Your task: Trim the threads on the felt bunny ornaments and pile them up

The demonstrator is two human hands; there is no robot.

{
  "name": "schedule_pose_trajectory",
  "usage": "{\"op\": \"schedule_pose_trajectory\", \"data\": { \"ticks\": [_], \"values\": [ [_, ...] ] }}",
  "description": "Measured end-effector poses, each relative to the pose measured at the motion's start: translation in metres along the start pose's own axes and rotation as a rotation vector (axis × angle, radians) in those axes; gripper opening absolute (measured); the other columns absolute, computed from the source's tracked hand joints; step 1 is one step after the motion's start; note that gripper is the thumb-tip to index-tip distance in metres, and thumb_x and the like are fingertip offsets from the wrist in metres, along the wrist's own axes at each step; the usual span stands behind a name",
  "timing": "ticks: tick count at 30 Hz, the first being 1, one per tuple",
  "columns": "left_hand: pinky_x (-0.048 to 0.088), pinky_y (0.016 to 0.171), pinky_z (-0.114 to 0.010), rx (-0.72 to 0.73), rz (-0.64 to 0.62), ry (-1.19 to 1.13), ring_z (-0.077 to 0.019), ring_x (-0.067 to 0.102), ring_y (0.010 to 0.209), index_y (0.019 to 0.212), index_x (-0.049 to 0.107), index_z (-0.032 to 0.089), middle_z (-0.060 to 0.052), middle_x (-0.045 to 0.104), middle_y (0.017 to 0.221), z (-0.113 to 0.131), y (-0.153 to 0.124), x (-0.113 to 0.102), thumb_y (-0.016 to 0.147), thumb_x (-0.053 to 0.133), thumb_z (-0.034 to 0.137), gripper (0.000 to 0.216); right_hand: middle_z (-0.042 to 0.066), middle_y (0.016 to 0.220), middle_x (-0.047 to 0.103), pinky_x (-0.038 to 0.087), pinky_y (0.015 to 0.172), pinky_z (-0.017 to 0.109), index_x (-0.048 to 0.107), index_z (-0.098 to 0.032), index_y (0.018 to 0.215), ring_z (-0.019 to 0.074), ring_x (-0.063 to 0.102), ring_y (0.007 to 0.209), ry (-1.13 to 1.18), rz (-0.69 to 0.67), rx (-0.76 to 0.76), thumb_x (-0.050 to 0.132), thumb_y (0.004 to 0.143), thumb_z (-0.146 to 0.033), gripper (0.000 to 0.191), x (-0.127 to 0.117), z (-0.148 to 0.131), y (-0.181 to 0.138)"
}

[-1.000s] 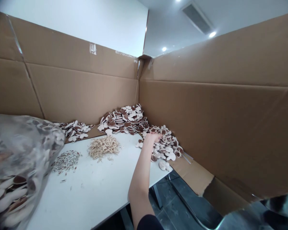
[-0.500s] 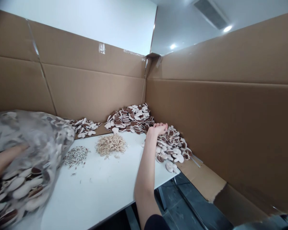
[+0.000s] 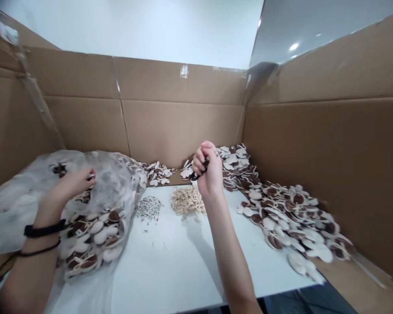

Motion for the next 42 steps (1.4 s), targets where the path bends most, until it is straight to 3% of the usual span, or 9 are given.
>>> {"op": "schedule_pose_trajectory", "data": {
  "ticks": [4, 8, 13, 19, 24, 27, 32, 35, 42],
  "values": [
    [0.028, 0.053, -0.023, 0.11, 0.116, -0.208, -0.0136, 0.038, 0.056, 0.098, 0.046, 0.024, 0.003, 0.043, 0.067, 0.029, -0.037, -0.035, 0.089, 0.047, 0.032, 0.012, -0.008, 0.056, 0.038, 0.008, 0.037, 0.019, 0.05, -0.022, 0.091, 0.0044, 0.016, 0.04, -0.191, -0.245, 0.16, 0.058, 0.079, -0.018, 0.015, 0.038, 0.037, -0.022],
    [0.037, 0.058, -0.019, 0.386, -0.281, -0.769, -0.0126, 0.047, 0.071, 0.096, 0.05, 0.028, 0.001, 0.053, 0.085, 0.09, -0.082, -0.012, 0.089, 0.053, 0.034, 0.01, -0.005, 0.063, 0.044, 0.015, 0.04, 0.02, 0.053, -0.024, 0.104, 0.0063, 0.026, 0.046, -0.361, -0.549, 0.241, 0.052, 0.091, -0.032, 0.015, 0.074, 0.056, -0.06],
    [0.034, 0.052, -0.017, 0.312, -0.464, -0.966, -0.0115, 0.041, 0.064, 0.092, 0.056, 0.025, 0.0, 0.05, 0.076, 0.109, -0.082, 0.016, 0.086, 0.054, 0.027, 0.007, -0.003, 0.066, 0.041, 0.025, 0.046, 0.022, 0.055, -0.019, 0.086, 0.0081, 0.034, 0.055, -0.45, -0.851, 0.259, 0.051, 0.094, -0.04, 0.023, 0.099, 0.06, -0.095],
    [0.024, 0.044, -0.014, 0.19, -0.463, -1.036, -0.0093, 0.034, 0.057, 0.09, 0.052, 0.024, 0.001, 0.041, 0.075, 0.11, -0.064, 0.033, 0.089, 0.049, 0.034, 0.011, -0.002, 0.069, 0.041, 0.027, 0.046, 0.023, 0.055, -0.019, 0.085, 0.0082, 0.034, 0.054, -0.527, -0.865, 0.194, 0.048, 0.095, -0.041, 0.025, 0.092, 0.064, -0.089],
    [0.023, 0.045, -0.013, 0.195, -0.446, -1.0, -0.0077, 0.032, 0.057, 0.09, 0.05, 0.024, 0.002, 0.044, 0.076, 0.108, -0.059, 0.038, 0.092, 0.048, 0.045, 0.022, -0.006, 0.058, 0.038, 0.024, 0.045, 0.023, 0.052, -0.02, 0.085, 0.0087, 0.033, 0.049, -0.732, -0.523, -0.248, 0.047, 0.095, -0.033, 0.017, 0.075, 0.032, -0.069],
    [0.025, 0.047, -0.014, 0.169, -0.441, -1.004, -0.008, 0.035, 0.059, 0.087, 0.051, 0.022, 0.001, 0.047, 0.081, 0.104, -0.056, 0.039, 0.09, 0.049, 0.047, 0.025, -0.008, 0.054, 0.035, 0.024, 0.045, 0.023, 0.049, -0.021, 0.09, 0.0085, 0.03, 0.046, -0.785, -0.534, -0.371, 0.045, 0.095, -0.027, 0.009, 0.079, 0.019, -0.075],
    [0.029, 0.048, -0.016, 0.162, -0.473, -1.041, -0.01, 0.04, 0.06, 0.079, 0.051, 0.019, 0.001, 0.046, 0.072, 0.105, -0.052, 0.042, 0.089, 0.047, 0.046, 0.029, -0.007, 0.061, 0.044, 0.029, 0.051, 0.022, 0.049, -0.022, 0.1, 0.0083, 0.039, 0.052, -1.115, -0.744, -0.307, 0.06, 0.086, -0.034, 0.021, 0.09, 0.033, -0.09],
    [0.027, 0.046, -0.018, 0.215, -0.511, -1.071, -0.0101, 0.038, 0.055, 0.075, 0.052, 0.017, 0.0, 0.046, 0.065, 0.11, -0.051, 0.044, 0.088, 0.045, 0.046, 0.033, -0.007, 0.06, 0.045, 0.027, 0.049, 0.022, 0.049, -0.021, 0.086, 0.0076, 0.039, 0.051, -1.19, -0.795, -0.262, 0.061, 0.085, -0.036, 0.019, 0.092, 0.043, -0.094],
    [0.032, 0.05, -0.021, 0.299, -0.374, -1.057, -0.0127, 0.04, 0.062, 0.092, 0.056, 0.019, -0.002, 0.05, 0.074, 0.101, -0.035, 0.046, 0.092, 0.034, 0.056, 0.044, -0.007, 0.055, 0.04, 0.026, 0.048, 0.023, 0.042, -0.02, 0.071, 0.0079, 0.035, 0.049, -1.078, -0.645, -0.262, 0.052, 0.089, -0.031, 0.024, 0.087, 0.04, -0.082]
  ]
}}
Point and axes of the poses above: each hand's wrist, its own y-axis towards the middle knuckle, its own x-axis out of the palm, z = x × y, the point moved 9 cm from there along y, towards the middle knuckle
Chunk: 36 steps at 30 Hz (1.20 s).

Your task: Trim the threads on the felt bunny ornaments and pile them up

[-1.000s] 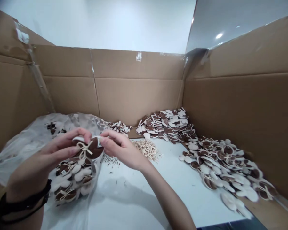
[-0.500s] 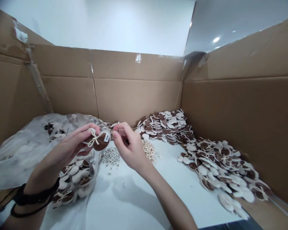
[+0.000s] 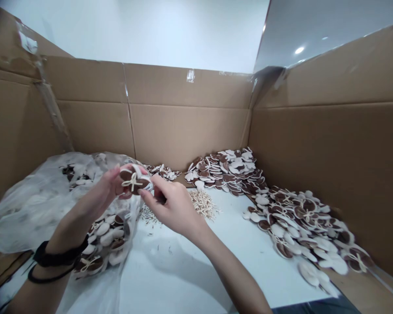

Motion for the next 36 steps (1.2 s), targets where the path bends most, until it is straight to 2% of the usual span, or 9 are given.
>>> {"op": "schedule_pose_trajectory", "data": {
  "ticks": [5, 8, 11, 17, 22, 25, 30, 33, 36],
  "values": [
    [0.042, 0.069, -0.025, 0.111, -0.054, 0.217, -0.0146, 0.047, 0.076, 0.099, 0.056, 0.019, -0.002, 0.053, 0.086, 0.003, -0.002, 0.012, 0.091, 0.051, 0.041, 0.024, -0.006, 0.057, 0.04, 0.025, 0.047, 0.024, 0.046, -0.02, 0.073, 0.0097, 0.036, 0.05, 0.035, 0.028, 0.083, 0.05, 0.092, -0.036, 0.025, -0.003, 0.013, 0.002],
    [0.039, 0.067, -0.025, 0.123, 0.045, 0.303, -0.0137, 0.045, 0.073, 0.092, 0.054, 0.019, 0.0, 0.049, 0.079, 0.006, -0.005, 0.011, 0.094, 0.046, 0.039, 0.022, -0.006, 0.057, 0.042, 0.026, 0.048, 0.025, 0.043, -0.022, 0.079, 0.0105, 0.037, 0.049, -0.07, 0.098, 0.112, 0.054, 0.089, -0.04, 0.023, -0.006, 0.018, 0.002],
    [0.035, 0.062, -0.026, 0.115, 0.101, 0.357, -0.0141, 0.042, 0.068, 0.081, 0.049, 0.018, 0.001, 0.044, 0.072, 0.006, -0.005, 0.009, 0.094, 0.041, 0.04, 0.027, -0.006, 0.06, 0.043, 0.027, 0.05, 0.025, 0.038, -0.023, 0.083, 0.0108, 0.037, 0.048, -0.158, 0.194, 0.042, 0.053, 0.089, -0.038, 0.023, -0.011, 0.012, 0.001],
    [0.035, 0.061, -0.026, 0.081, 0.089, 0.399, -0.0138, 0.043, 0.067, 0.085, 0.05, 0.017, 0.001, 0.044, 0.071, -0.004, -0.002, 0.01, 0.095, 0.038, 0.04, 0.028, -0.005, 0.059, 0.042, 0.024, 0.05, 0.025, 0.034, -0.023, 0.08, 0.011, 0.037, 0.048, -0.192, 0.103, -0.038, 0.042, 0.094, -0.03, 0.018, -0.003, 0.008, 0.003],
    [0.044, 0.074, -0.03, 0.082, 0.104, 0.349, -0.0171, 0.051, 0.078, 0.092, 0.053, 0.017, -0.003, 0.054, 0.082, -0.011, -0.001, 0.013, 0.095, 0.039, 0.041, 0.029, -0.004, 0.061, 0.041, 0.022, 0.05, 0.025, 0.035, -0.022, 0.078, 0.0101, 0.034, 0.048, -0.192, 0.106, -0.077, 0.039, 0.093, -0.022, 0.015, -0.002, 0.012, 0.003],
    [0.045, 0.084, -0.033, 0.107, 0.056, 0.216, -0.0189, 0.055, 0.085, 0.103, 0.056, 0.017, -0.006, 0.059, 0.093, -0.009, 0.0, 0.023, 0.094, 0.04, 0.041, 0.03, -0.004, 0.06, 0.04, 0.024, 0.05, 0.024, 0.036, -0.022, 0.078, 0.01, 0.034, 0.049, 0.024, 0.117, -0.067, 0.037, 0.094, -0.023, 0.017, 0.0, 0.016, 0.003],
    [0.047, 0.085, -0.032, 0.016, -0.013, -0.034, -0.0214, 0.058, 0.094, 0.112, 0.053, 0.018, -0.009, 0.061, 0.104, -0.01, -0.003, 0.031, 0.089, 0.047, 0.043, 0.034, -0.009, 0.05, 0.033, 0.021, 0.042, 0.02, 0.036, -0.022, 0.077, 0.0077, 0.021, 0.042, 0.756, 0.008, 0.041, 0.038, 0.097, -0.038, 0.026, 0.018, 0.022, 0.003],
    [0.046, 0.081, -0.031, -0.016, -0.037, -0.162, -0.0189, 0.056, 0.087, 0.106, 0.054, 0.018, -0.007, 0.06, 0.097, -0.015, -0.005, 0.034, 0.087, 0.05, 0.043, 0.032, -0.013, 0.043, 0.026, 0.014, 0.037, 0.018, 0.035, -0.023, 0.078, 0.0066, 0.011, 0.037, 1.047, -0.049, 0.09, 0.043, 0.094, -0.039, 0.024, 0.028, 0.015, 0.001],
    [0.043, 0.067, -0.028, 0.021, -0.115, -0.326, -0.0134, 0.045, 0.065, 0.088, 0.055, 0.017, -0.001, 0.048, 0.071, -0.013, -0.003, 0.047, 0.085, 0.05, 0.043, 0.026, -0.014, 0.04, 0.022, 0.012, 0.033, 0.017, 0.036, -0.023, 0.077, 0.0062, 0.007, 0.035, 1.179, -0.049, 0.142, 0.046, 0.09, -0.04, 0.024, 0.032, 0.008, -0.001]
  ]
}}
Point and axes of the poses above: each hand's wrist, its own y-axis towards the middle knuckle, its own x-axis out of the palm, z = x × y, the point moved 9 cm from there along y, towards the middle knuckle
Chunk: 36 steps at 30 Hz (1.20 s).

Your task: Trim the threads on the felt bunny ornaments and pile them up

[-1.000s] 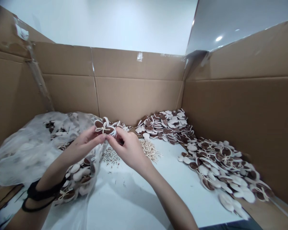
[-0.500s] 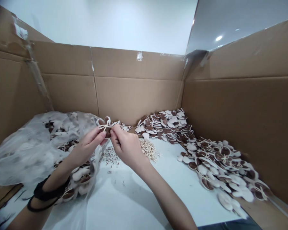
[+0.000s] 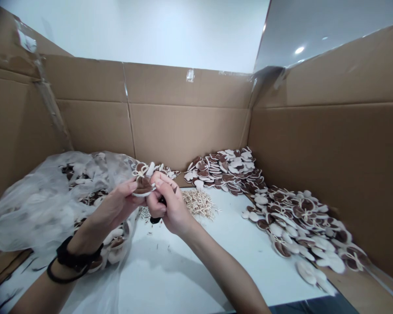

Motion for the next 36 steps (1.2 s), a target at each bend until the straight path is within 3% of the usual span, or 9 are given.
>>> {"op": "schedule_pose_trajectory", "data": {
  "ticks": [5, 10, 14, 18, 21, 26, 31, 34, 36],
  "values": [
    [0.027, 0.048, -0.023, 0.082, 0.185, -0.219, -0.0118, 0.013, 0.051, 0.064, 0.024, 0.021, 0.006, 0.01, 0.056, 0.019, 0.003, -0.014, 0.084, 0.043, 0.031, 0.03, -0.012, 0.042, 0.017, 0.013, 0.031, 0.018, 0.027, -0.023, 0.068, 0.0072, 0.006, 0.034, 0.064, 0.111, -0.077, 0.042, 0.091, -0.033, 0.03, -0.012, -0.025, 0.0],
    [0.025, 0.051, -0.025, 0.276, 0.275, -0.017, -0.0132, 0.014, 0.052, 0.063, 0.025, 0.02, 0.005, 0.013, 0.054, 0.065, -0.009, -0.045, 0.084, 0.042, 0.029, 0.029, -0.011, 0.045, 0.024, 0.015, 0.036, 0.021, 0.033, -0.024, 0.072, 0.0088, 0.013, 0.038, -0.348, 0.32, -0.325, 0.047, 0.091, -0.038, 0.027, -0.061, -0.066, 0.004],
    [0.028, 0.058, -0.026, 0.073, 0.278, 0.493, -0.0134, 0.031, 0.058, 0.074, 0.045, 0.019, 0.002, 0.035, 0.063, 0.048, -0.005, -0.059, 0.089, 0.044, 0.037, 0.023, -0.005, 0.057, 0.043, 0.025, 0.046, 0.022, 0.049, -0.02, 0.072, 0.0094, 0.034, 0.047, -0.846, 0.24, 0.031, 0.052, 0.088, -0.044, 0.029, -0.083, -0.001, 0.025],
    [0.031, 0.063, -0.026, 0.01, 0.246, 0.768, -0.0162, 0.042, 0.067, 0.075, 0.05, 0.018, 0.0, 0.046, 0.069, 0.028, 0.004, -0.06, 0.089, 0.046, 0.038, 0.025, -0.005, 0.047, 0.045, 0.028, 0.048, 0.024, 0.054, -0.017, 0.06, 0.0107, 0.039, 0.045, -0.907, 0.198, 0.186, 0.066, 0.079, -0.036, 0.03, -0.102, 0.071, 0.034],
    [0.03, 0.061, -0.027, -0.033, 0.225, 0.874, -0.0171, 0.043, 0.065, 0.068, 0.046, 0.018, 0.0, 0.046, 0.066, 0.017, 0.01, -0.061, 0.091, 0.042, 0.038, 0.031, -0.005, 0.04, 0.042, 0.029, 0.047, 0.024, 0.057, -0.015, 0.062, 0.0112, 0.04, 0.04, -0.883, 0.199, 0.216, 0.063, 0.082, -0.04, 0.032, -0.109, 0.088, 0.037],
    [0.03, 0.06, -0.027, -0.044, 0.24, 0.883, -0.0187, 0.046, 0.067, 0.068, 0.046, 0.019, -0.001, 0.049, 0.067, 0.01, 0.01, -0.065, 0.092, 0.041, 0.039, 0.031, -0.008, 0.046, 0.036, 0.027, 0.043, 0.022, 0.055, -0.015, 0.097, 0.0101, 0.032, 0.041, -0.769, 0.238, 0.088, 0.028, 0.096, -0.051, 0.045, -0.092, 0.039, 0.033],
    [0.033, 0.065, -0.027, -0.035, 0.161, 0.858, -0.0181, 0.049, 0.069, 0.072, 0.051, 0.019, -0.001, 0.052, 0.07, 0.003, 0.013, -0.051, 0.093, 0.04, 0.039, 0.032, -0.004, 0.06, 0.047, 0.029, 0.044, 0.021, 0.06, -0.018, 0.088, 0.0085, 0.039, 0.049, -0.738, 0.056, 0.092, 0.061, 0.083, -0.042, 0.025, -0.058, 0.011, 0.029],
    [0.035, 0.067, -0.026, -0.035, 0.171, 0.846, -0.0183, 0.05, 0.07, 0.085, 0.058, 0.018, 0.0, 0.055, 0.069, 0.009, 0.011, -0.055, 0.094, 0.038, 0.042, 0.033, -0.004, 0.062, 0.048, 0.026, 0.043, 0.021, 0.061, -0.018, 0.088, 0.0079, 0.037, 0.049, -0.675, 0.162, -0.047, 0.067, 0.079, -0.034, 0.019, -0.077, -0.022, 0.03],
    [0.035, 0.067, -0.024, -0.04, 0.271, 0.885, -0.0176, 0.051, 0.069, 0.089, 0.061, 0.018, 0.002, 0.055, 0.067, 0.021, 0.005, -0.08, 0.094, 0.038, 0.044, 0.035, -0.008, 0.056, 0.038, 0.02, 0.039, 0.022, 0.058, -0.021, 0.095, 0.0076, 0.028, 0.043, -0.62, 0.38, -0.181, 0.061, 0.084, -0.038, 0.021, -0.115, -0.059, 0.022]
  ]
}}
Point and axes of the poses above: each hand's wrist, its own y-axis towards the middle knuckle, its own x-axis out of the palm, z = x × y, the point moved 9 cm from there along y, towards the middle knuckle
